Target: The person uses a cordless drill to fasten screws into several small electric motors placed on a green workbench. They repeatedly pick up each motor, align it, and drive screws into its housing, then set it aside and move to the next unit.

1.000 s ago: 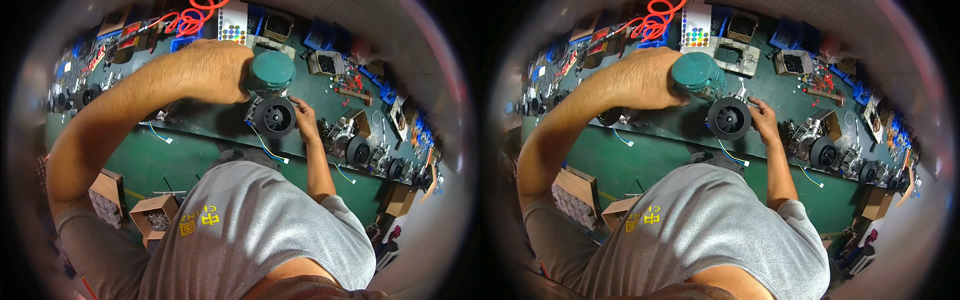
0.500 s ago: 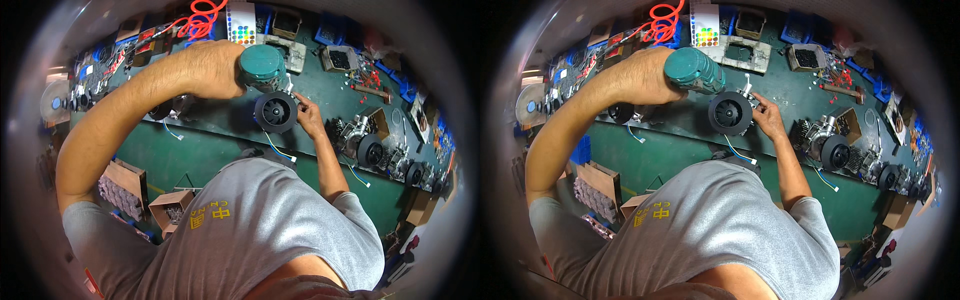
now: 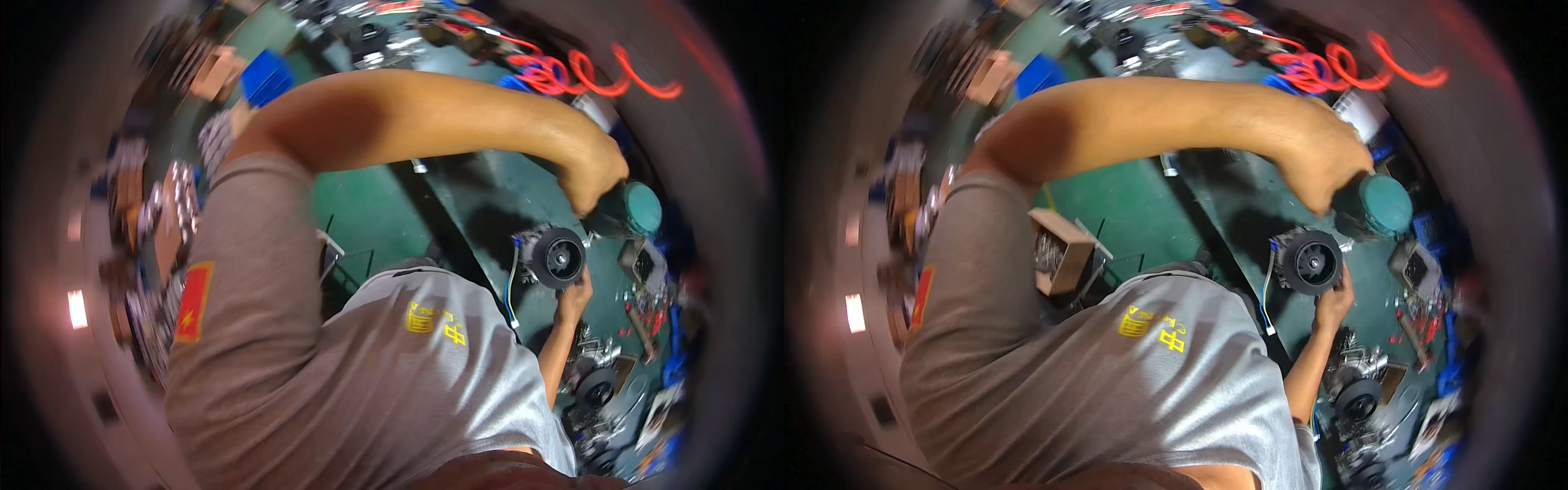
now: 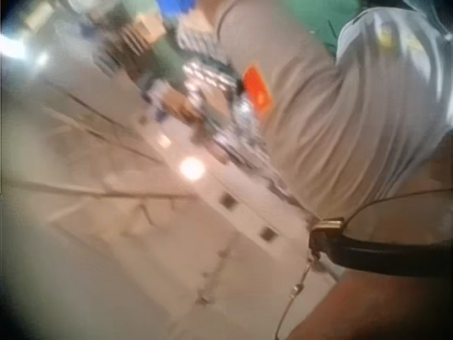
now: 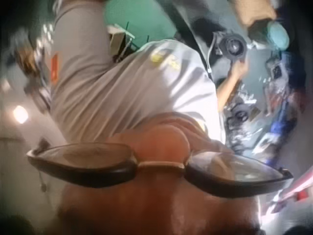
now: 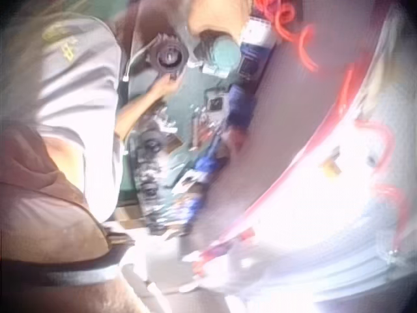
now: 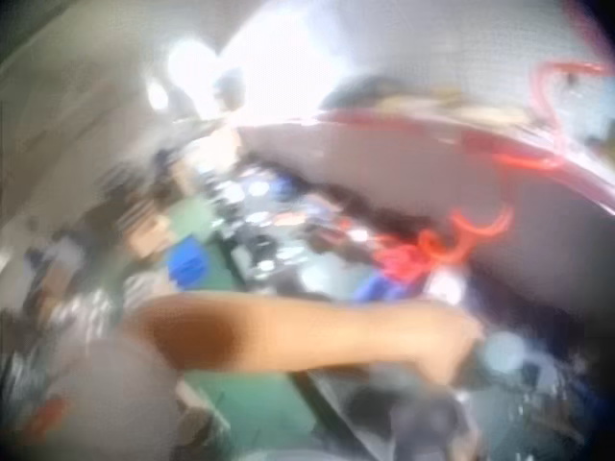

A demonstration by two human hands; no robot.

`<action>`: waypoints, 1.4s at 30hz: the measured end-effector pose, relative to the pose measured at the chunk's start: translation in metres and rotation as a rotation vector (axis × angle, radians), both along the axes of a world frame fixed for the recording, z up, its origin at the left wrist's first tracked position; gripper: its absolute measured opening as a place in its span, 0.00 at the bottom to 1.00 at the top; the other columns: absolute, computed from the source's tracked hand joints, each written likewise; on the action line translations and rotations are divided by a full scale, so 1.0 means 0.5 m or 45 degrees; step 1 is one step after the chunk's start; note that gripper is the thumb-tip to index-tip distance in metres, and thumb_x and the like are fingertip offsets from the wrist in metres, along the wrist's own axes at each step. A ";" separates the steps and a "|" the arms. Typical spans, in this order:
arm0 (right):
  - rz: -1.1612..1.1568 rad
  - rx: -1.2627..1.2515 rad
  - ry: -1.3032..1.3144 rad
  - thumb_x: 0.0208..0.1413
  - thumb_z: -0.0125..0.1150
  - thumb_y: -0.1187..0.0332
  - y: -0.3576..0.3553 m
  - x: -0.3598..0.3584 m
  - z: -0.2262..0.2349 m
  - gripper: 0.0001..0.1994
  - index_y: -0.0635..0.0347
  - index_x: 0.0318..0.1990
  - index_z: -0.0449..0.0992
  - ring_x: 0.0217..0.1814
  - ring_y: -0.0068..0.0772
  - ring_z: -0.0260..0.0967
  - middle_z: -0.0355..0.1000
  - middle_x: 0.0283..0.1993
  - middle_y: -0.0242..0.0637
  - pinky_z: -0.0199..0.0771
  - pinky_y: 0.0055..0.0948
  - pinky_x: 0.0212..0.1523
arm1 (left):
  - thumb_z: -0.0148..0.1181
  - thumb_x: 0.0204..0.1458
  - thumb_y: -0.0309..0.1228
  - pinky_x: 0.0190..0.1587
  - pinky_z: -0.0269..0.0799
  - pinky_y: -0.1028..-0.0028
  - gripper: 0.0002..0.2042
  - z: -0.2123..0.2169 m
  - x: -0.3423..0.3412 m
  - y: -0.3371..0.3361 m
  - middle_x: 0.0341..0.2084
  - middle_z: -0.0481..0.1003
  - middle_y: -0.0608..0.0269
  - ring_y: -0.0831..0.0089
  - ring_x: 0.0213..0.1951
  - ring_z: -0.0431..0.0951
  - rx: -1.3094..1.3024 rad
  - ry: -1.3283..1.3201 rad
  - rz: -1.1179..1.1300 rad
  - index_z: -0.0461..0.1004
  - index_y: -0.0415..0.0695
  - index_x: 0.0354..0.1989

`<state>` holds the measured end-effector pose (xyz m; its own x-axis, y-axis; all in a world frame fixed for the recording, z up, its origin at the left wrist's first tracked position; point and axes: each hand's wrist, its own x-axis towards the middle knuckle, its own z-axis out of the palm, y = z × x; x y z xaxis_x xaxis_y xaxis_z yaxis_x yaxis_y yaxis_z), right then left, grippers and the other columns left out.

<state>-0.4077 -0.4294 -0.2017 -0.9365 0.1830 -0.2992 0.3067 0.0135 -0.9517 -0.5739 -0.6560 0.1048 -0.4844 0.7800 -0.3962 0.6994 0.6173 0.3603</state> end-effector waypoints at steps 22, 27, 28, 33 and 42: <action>0.044 -0.914 0.148 0.66 0.53 0.76 -0.185 -0.083 0.260 0.18 0.76 0.60 0.65 0.66 0.41 0.69 0.69 0.62 0.55 0.75 0.30 0.66 | 0.69 0.56 0.34 0.52 0.75 0.68 0.18 -0.224 0.510 -0.626 0.44 0.81 0.61 0.72 0.44 0.78 1.644 -0.226 0.966 0.77 0.42 0.53; 0.081 -0.843 -0.312 0.69 0.51 0.71 -0.492 0.003 0.212 0.15 0.71 0.58 0.70 0.50 0.30 0.76 0.75 0.54 0.47 0.81 0.23 0.49 | 0.70 0.55 0.36 0.51 0.76 0.68 0.20 -0.235 0.609 -0.728 0.43 0.81 0.61 0.72 0.43 0.78 1.599 -0.271 1.101 0.76 0.42 0.54; 0.188 -0.873 -0.309 0.69 0.50 0.71 -0.496 0.010 0.186 0.16 0.71 0.59 0.68 0.50 0.31 0.76 0.74 0.55 0.49 0.82 0.24 0.50 | 0.70 0.55 0.36 0.52 0.76 0.68 0.20 -0.247 0.622 -0.745 0.43 0.81 0.61 0.71 0.43 0.78 1.583 -0.280 1.102 0.76 0.42 0.54; 0.395 -0.720 -0.178 0.70 0.51 0.69 -0.570 0.040 0.161 0.16 0.64 0.61 0.68 0.40 0.22 0.75 0.76 0.51 0.41 0.81 0.19 0.36 | 0.70 0.55 0.34 0.53 0.76 0.68 0.20 -0.266 0.665 -0.796 0.43 0.81 0.61 0.72 0.44 0.78 1.579 -0.215 1.093 0.76 0.42 0.55; 0.285 -0.589 -0.028 0.69 0.53 0.69 -0.614 0.037 0.210 0.21 0.62 0.66 0.61 0.32 0.19 0.66 0.74 0.44 0.37 0.69 0.17 0.28 | 0.70 0.54 0.33 0.49 0.76 0.68 0.18 -0.237 0.615 -0.807 0.41 0.81 0.63 0.73 0.42 0.78 1.631 -0.295 1.122 0.77 0.41 0.52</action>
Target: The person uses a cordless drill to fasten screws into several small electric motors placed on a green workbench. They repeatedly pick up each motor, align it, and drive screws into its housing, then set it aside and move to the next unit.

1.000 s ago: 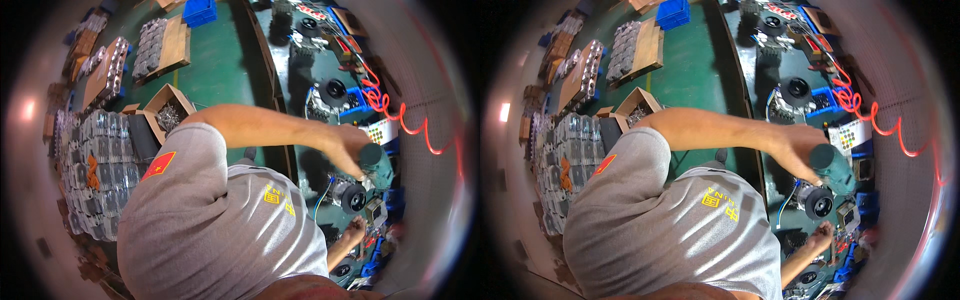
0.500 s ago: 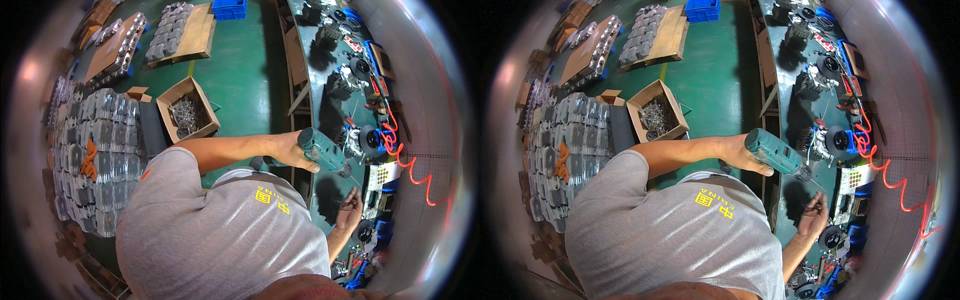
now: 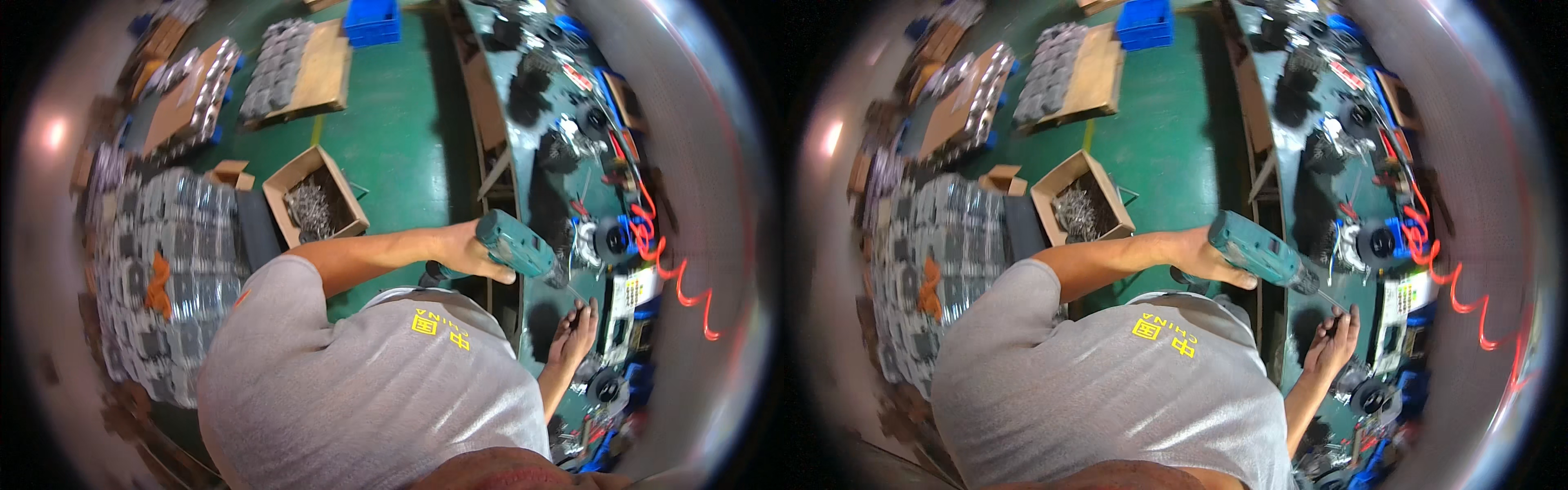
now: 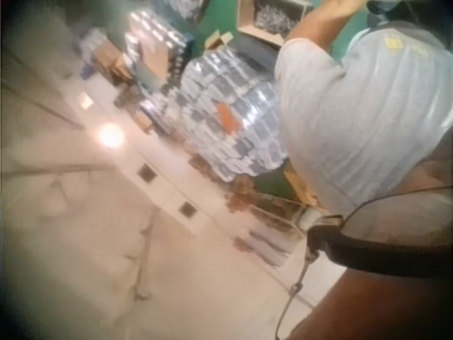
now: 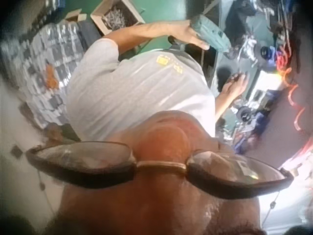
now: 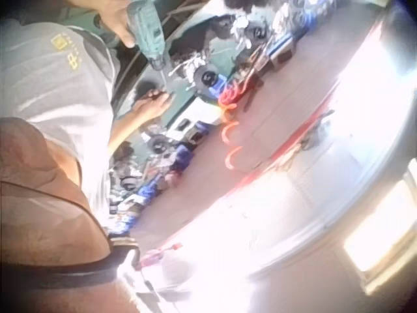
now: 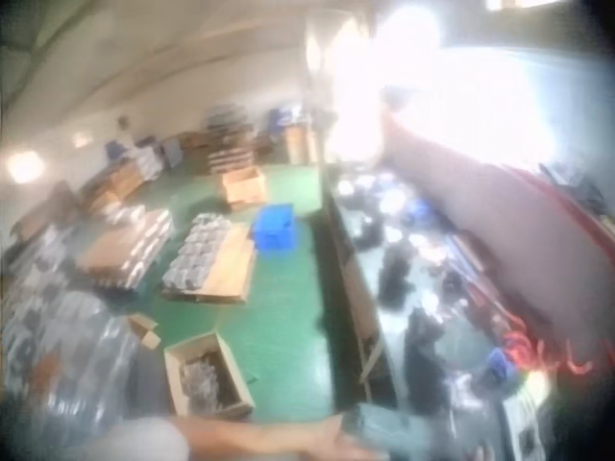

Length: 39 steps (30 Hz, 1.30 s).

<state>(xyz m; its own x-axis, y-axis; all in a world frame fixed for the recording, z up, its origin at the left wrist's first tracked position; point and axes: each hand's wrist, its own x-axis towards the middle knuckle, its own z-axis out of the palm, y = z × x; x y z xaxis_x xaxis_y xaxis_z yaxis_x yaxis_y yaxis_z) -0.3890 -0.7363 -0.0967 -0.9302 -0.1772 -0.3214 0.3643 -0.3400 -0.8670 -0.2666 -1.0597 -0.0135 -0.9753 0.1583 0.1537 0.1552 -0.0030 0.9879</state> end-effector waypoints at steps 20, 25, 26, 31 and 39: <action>0.270 -0.105 -0.071 0.61 0.61 0.74 0.084 -0.179 -0.021 0.15 0.69 0.55 0.77 0.31 0.14 0.67 0.79 0.44 0.39 0.64 0.13 0.24 | 0.72 0.52 0.33 0.41 0.75 0.73 0.20 0.105 -0.320 -0.009 0.36 0.79 0.65 0.76 0.38 0.77 -0.532 -0.663 -0.140 0.76 0.41 0.51; 0.229 -0.182 -0.140 0.61 0.62 0.73 0.081 -0.213 -0.054 0.11 0.63 0.50 0.76 0.26 0.11 0.65 0.79 0.44 0.38 0.61 0.10 0.22 | 0.72 0.52 0.32 0.45 0.73 0.72 0.19 0.167 -0.431 0.016 0.38 0.79 0.69 0.77 0.41 0.75 -0.925 -0.453 -0.374 0.78 0.42 0.52; 0.184 -0.225 -0.130 0.61 0.62 0.72 0.076 -0.224 -0.069 0.08 0.59 0.47 0.75 0.24 0.11 0.64 0.79 0.43 0.38 0.60 0.10 0.20 | 0.71 0.53 0.32 0.46 0.74 0.71 0.19 0.177 -0.453 0.027 0.39 0.79 0.68 0.78 0.42 0.76 -0.940 -0.426 -0.406 0.78 0.42 0.52; 0.070 -0.629 -0.173 0.63 0.60 0.73 0.077 -0.241 -0.117 0.09 0.63 0.49 0.75 0.24 0.12 0.59 0.78 0.44 0.40 0.54 0.10 0.18 | 0.71 0.53 0.33 0.48 0.74 0.72 0.19 0.219 -0.574 0.073 0.42 0.80 0.66 0.77 0.43 0.76 -1.004 -0.284 -0.623 0.78 0.43 0.52; -0.079 -0.808 -0.116 0.65 0.58 0.72 0.059 -0.243 -0.144 0.09 0.62 0.50 0.74 0.24 0.11 0.56 0.76 0.44 0.39 0.51 0.09 0.16 | 0.70 0.54 0.34 0.47 0.72 0.74 0.18 0.234 -0.649 0.107 0.40 0.79 0.68 0.78 0.42 0.74 -1.037 -0.368 -0.705 0.78 0.41 0.52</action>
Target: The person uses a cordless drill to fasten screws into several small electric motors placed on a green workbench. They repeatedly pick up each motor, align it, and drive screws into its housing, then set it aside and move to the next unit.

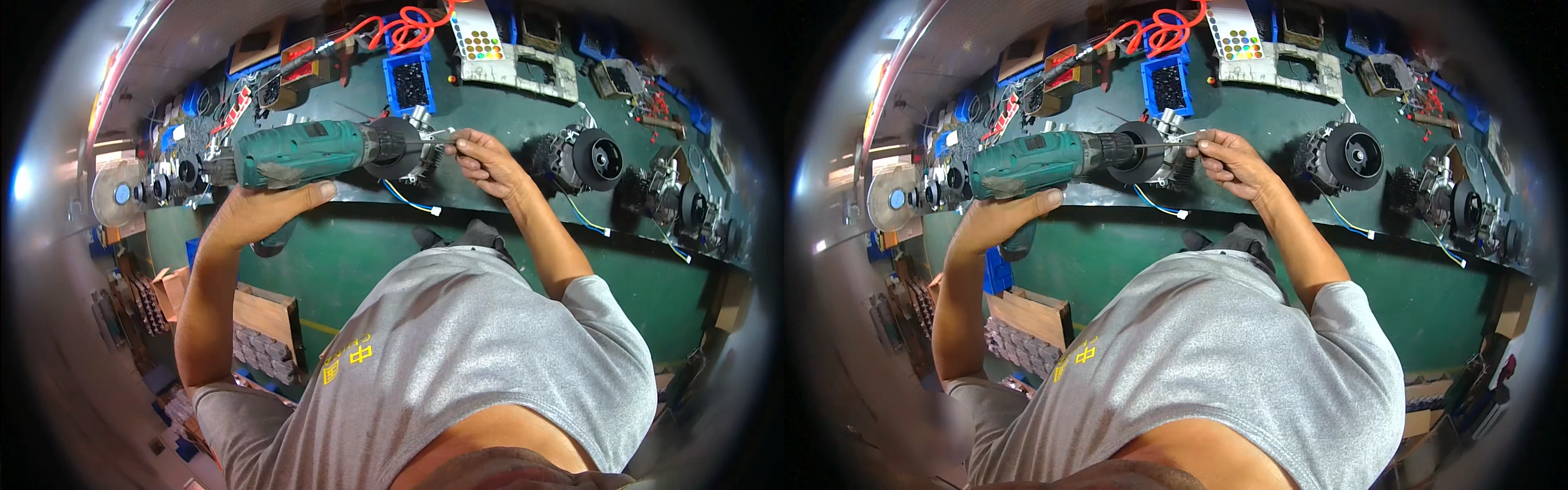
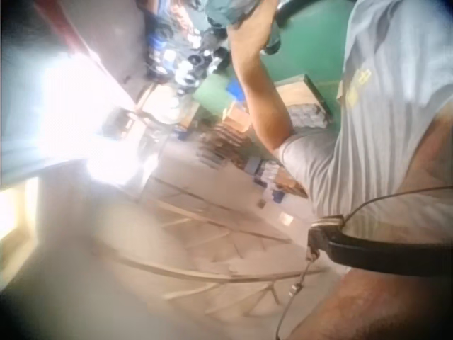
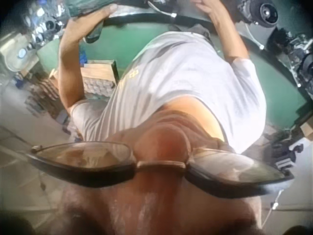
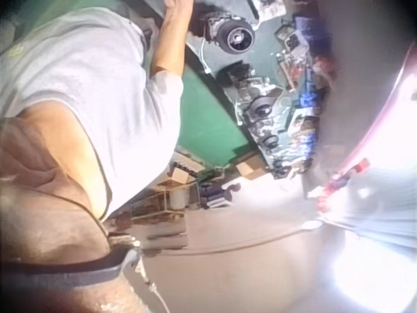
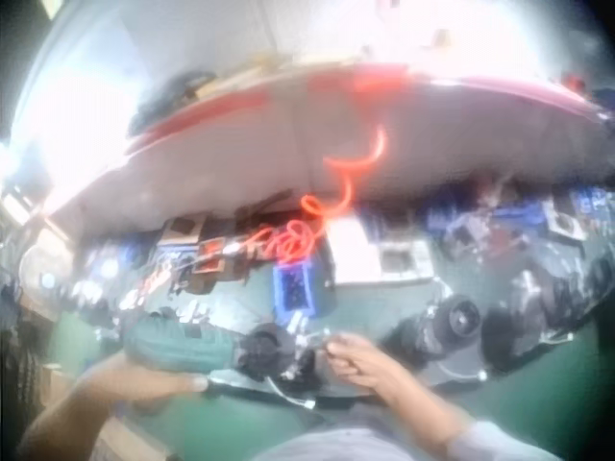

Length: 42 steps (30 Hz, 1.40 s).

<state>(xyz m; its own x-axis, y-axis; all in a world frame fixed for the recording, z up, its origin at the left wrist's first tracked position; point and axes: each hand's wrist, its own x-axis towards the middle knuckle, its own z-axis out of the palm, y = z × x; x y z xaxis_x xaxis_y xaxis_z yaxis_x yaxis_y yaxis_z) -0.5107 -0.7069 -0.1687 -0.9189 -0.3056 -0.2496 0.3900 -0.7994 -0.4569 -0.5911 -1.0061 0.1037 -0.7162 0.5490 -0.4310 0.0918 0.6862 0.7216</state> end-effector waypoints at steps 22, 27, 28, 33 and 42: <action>-0.120 0.835 -0.037 0.65 0.53 0.73 -0.070 -0.053 -0.035 0.14 0.60 0.55 0.78 0.20 0.12 0.57 0.69 0.27 0.24 0.53 0.17 0.20 | 0.74 0.47 0.39 0.50 0.75 0.66 0.21 0.025 -0.083 0.151 0.42 0.81 0.57 0.62 0.45 0.81 -0.535 0.411 -0.508 0.79 0.47 0.50; -0.354 1.213 0.036 0.56 0.68 0.69 -0.105 -0.026 -0.093 0.19 0.64 0.54 0.77 0.24 0.14 0.60 0.69 0.27 0.24 0.58 0.18 0.24 | 0.73 0.47 0.36 0.49 0.75 0.66 0.20 0.008 -0.086 0.154 0.41 0.81 0.55 0.60 0.43 0.81 -0.565 0.434 -0.583 0.79 0.44 0.48; -0.363 1.267 0.054 0.54 0.71 0.69 -0.113 -0.023 -0.086 0.20 0.65 0.54 0.77 0.25 0.14 0.60 0.68 0.28 0.24 0.59 0.18 0.25 | 0.73 0.47 0.35 0.49 0.75 0.66 0.19 0.003 -0.090 0.152 0.41 0.81 0.55 0.60 0.43 0.81 -0.532 0.418 -0.593 0.79 0.44 0.48; -0.472 1.266 0.074 0.49 0.74 0.71 -0.148 -0.021 -0.091 0.23 0.67 0.53 0.76 0.28 0.14 0.59 0.66 0.27 0.23 0.62 0.18 0.29 | 0.72 0.48 0.34 0.49 0.76 0.66 0.18 0.003 -0.098 0.160 0.41 0.81 0.55 0.61 0.43 0.81 -0.491 0.381 -0.606 0.79 0.43 0.48; -0.450 1.244 0.059 0.45 0.73 0.71 -0.139 -0.027 -0.087 0.27 0.69 0.56 0.76 0.25 0.17 0.61 0.66 0.23 0.26 0.66 0.22 0.28 | 0.74 0.47 0.34 0.50 0.76 0.68 0.20 0.004 -0.088 0.172 0.40 0.81 0.56 0.64 0.42 0.81 -0.504 0.355 -0.517 0.78 0.43 0.49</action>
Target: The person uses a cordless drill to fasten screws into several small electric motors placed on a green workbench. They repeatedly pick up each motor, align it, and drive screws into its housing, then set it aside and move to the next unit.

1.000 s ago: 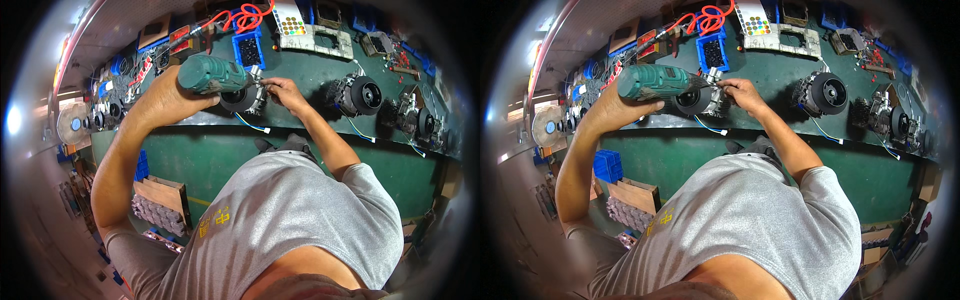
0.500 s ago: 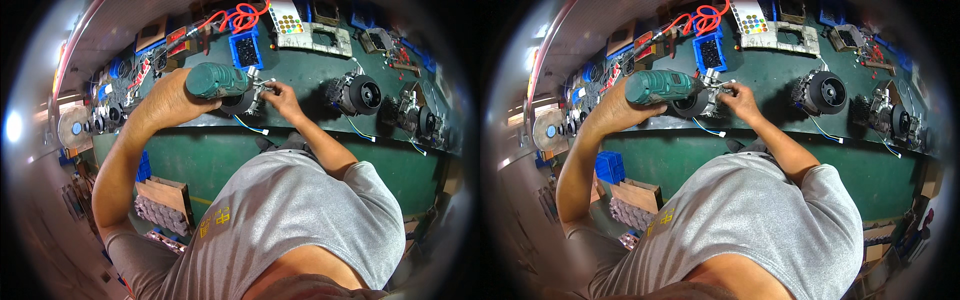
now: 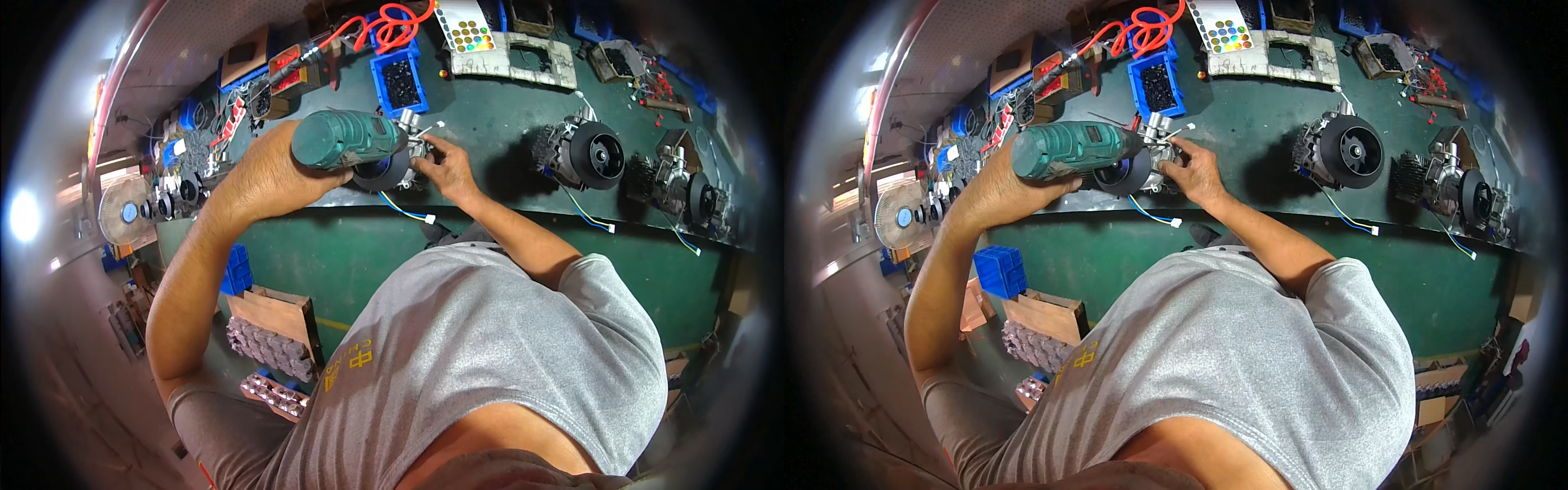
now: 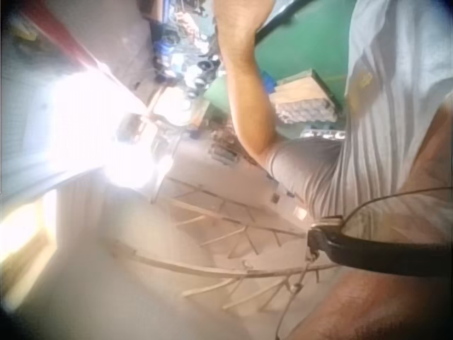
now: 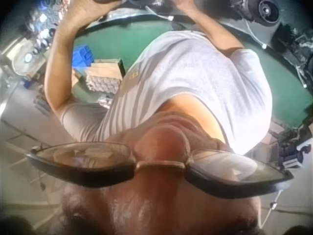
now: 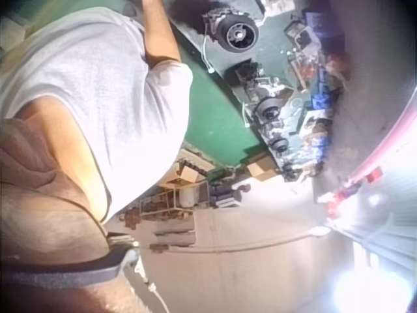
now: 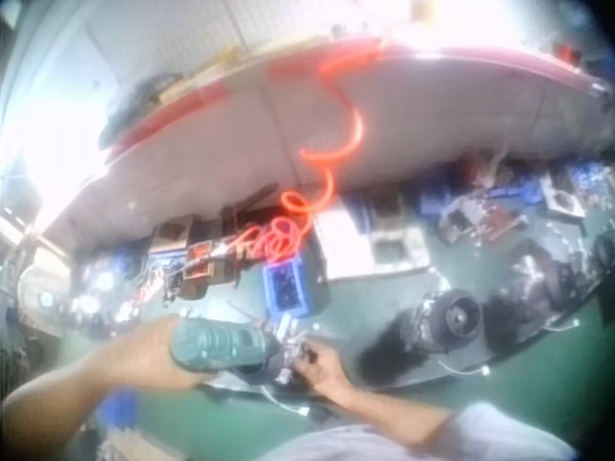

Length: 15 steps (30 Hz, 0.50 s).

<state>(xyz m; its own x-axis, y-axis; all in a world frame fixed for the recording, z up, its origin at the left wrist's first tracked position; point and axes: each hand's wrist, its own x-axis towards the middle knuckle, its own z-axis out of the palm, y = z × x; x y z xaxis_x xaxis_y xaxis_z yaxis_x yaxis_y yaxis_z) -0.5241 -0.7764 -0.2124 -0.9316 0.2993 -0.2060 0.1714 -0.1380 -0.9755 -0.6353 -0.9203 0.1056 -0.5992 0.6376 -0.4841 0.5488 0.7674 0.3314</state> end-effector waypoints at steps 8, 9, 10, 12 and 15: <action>0.013 -0.007 -0.005 0.47 0.74 0.73 -0.002 0.002 0.007 0.26 0.69 0.56 0.76 0.28 0.15 0.59 0.66 0.26 0.23 0.64 0.19 0.30 | 0.74 0.48 0.31 0.49 0.75 0.70 0.19 -0.014 0.000 -0.004 0.38 0.82 0.60 0.72 0.41 0.80 -0.055 -0.091 0.134 0.78 0.41 0.48; -0.002 -0.024 0.008 0.48 0.73 0.73 -0.005 0.001 0.002 0.26 0.69 0.56 0.76 0.28 0.15 0.59 0.66 0.26 0.23 0.64 0.19 0.30 | 0.74 0.48 0.31 0.49 0.75 0.70 0.19 -0.014 0.001 -0.003 0.38 0.81 0.60 0.72 0.41 0.80 -0.046 -0.080 0.128 0.78 0.41 0.48; -0.008 -0.033 0.012 0.47 0.73 0.73 -0.006 0.001 0.001 0.26 0.69 0.55 0.76 0.27 0.15 0.60 0.66 0.25 0.24 0.65 0.20 0.29 | 0.74 0.48 0.31 0.48 0.75 0.70 0.19 -0.013 0.004 -0.002 0.38 0.81 0.60 0.72 0.41 0.80 -0.035 -0.070 0.127 0.78 0.42 0.48; -0.019 -0.054 0.022 0.47 0.73 0.71 -0.010 0.000 -0.002 0.26 0.68 0.55 0.76 0.26 0.17 0.61 0.66 0.23 0.27 0.66 0.23 0.28 | 0.74 0.48 0.32 0.48 0.76 0.69 0.18 -0.009 0.014 -0.002 0.38 0.82 0.60 0.71 0.40 0.80 -0.043 -0.012 0.100 0.79 0.42 0.47; -0.037 0.021 0.024 0.46 0.72 0.72 -0.008 0.001 -0.002 0.26 0.68 0.55 0.77 0.26 0.16 0.61 0.67 0.24 0.26 0.66 0.23 0.28 | 0.74 0.48 0.33 0.46 0.75 0.69 0.17 -0.002 0.020 0.005 0.38 0.81 0.60 0.71 0.39 0.80 -0.061 0.067 0.018 0.79 0.41 0.46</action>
<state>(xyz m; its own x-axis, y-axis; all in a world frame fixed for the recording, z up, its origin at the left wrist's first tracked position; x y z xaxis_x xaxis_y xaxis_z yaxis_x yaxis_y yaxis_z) -0.5237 -0.7804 -0.2136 -0.9263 0.3292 -0.1834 0.1492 -0.1268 -0.9807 -0.6254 -0.9177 0.1046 -0.6337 0.6055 -0.4815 0.5535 0.7897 0.2646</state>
